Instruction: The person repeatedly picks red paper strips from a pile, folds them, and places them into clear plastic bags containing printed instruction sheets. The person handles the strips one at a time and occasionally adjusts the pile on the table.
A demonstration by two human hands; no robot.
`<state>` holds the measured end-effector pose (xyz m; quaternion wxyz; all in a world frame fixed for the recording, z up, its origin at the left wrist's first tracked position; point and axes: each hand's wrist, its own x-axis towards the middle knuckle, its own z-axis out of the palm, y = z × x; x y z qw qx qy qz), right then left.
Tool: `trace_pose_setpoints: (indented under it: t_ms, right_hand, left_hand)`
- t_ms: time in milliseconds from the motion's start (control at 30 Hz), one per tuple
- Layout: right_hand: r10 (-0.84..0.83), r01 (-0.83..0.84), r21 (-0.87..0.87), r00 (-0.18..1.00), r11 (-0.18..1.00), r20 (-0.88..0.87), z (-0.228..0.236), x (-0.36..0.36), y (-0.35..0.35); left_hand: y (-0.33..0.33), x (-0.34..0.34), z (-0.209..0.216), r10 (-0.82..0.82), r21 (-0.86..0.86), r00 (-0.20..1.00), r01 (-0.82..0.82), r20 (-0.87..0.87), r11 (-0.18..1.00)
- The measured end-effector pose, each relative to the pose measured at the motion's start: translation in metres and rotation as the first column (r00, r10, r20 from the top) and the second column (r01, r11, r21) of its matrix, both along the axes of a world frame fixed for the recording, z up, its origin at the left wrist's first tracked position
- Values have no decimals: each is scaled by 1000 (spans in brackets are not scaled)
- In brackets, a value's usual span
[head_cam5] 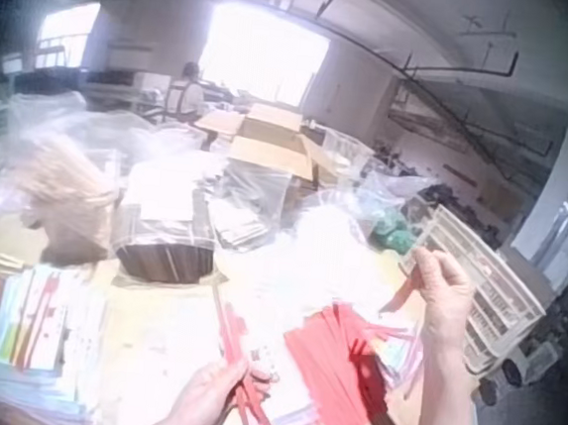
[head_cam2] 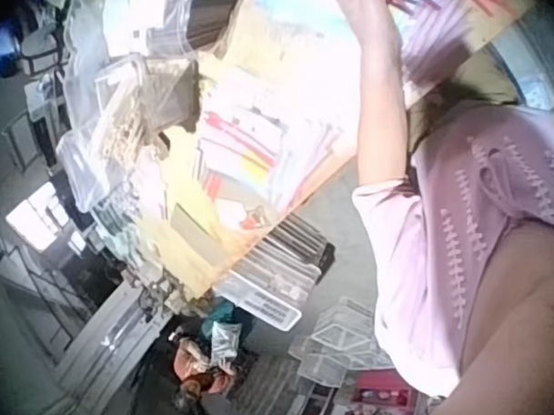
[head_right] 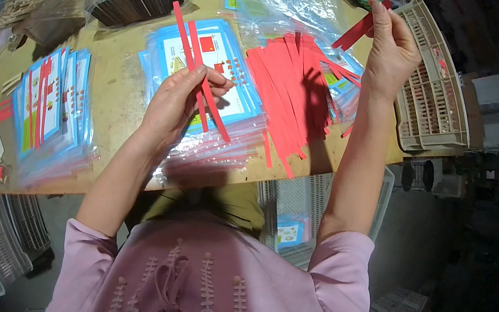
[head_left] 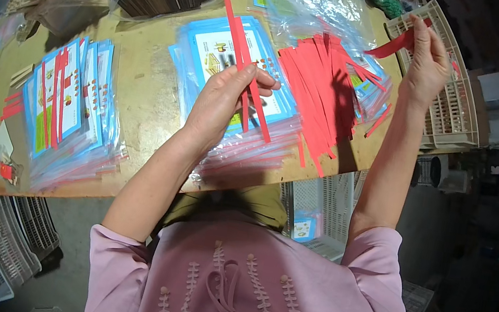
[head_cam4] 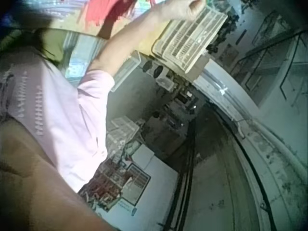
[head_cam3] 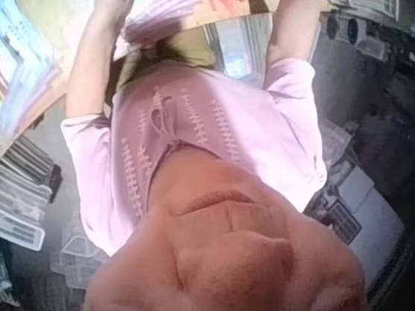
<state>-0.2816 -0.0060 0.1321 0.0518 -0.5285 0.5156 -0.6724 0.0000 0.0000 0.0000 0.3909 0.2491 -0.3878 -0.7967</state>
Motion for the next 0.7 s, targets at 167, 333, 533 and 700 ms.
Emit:
trace_pose_setpoints:
  t_ms: [167, 333, 533, 700]
  right_hand:
    - [435, -500, 181, 847, 847, 306, 24, 64, 26]
    - [408, -487, 412, 872, 770, 269, -35, 95, 11]
    - [320, -452, 490, 887, 746, 333, -71, 105, -9]
    - [313, -411, 502, 910, 761, 272, -88, 102, -14]
  left_hand:
    - [3, -12, 1, 17, 16, 989, -15, -144, 1000]
    - [6, -16, 0, -121, 138, 954, 163, -275, 977]
    - [8, -13, 4, -215, 200, 905, 303, -367, 932]
    - [8, -13, 3, -258, 154, 888, 336, -381, 929]
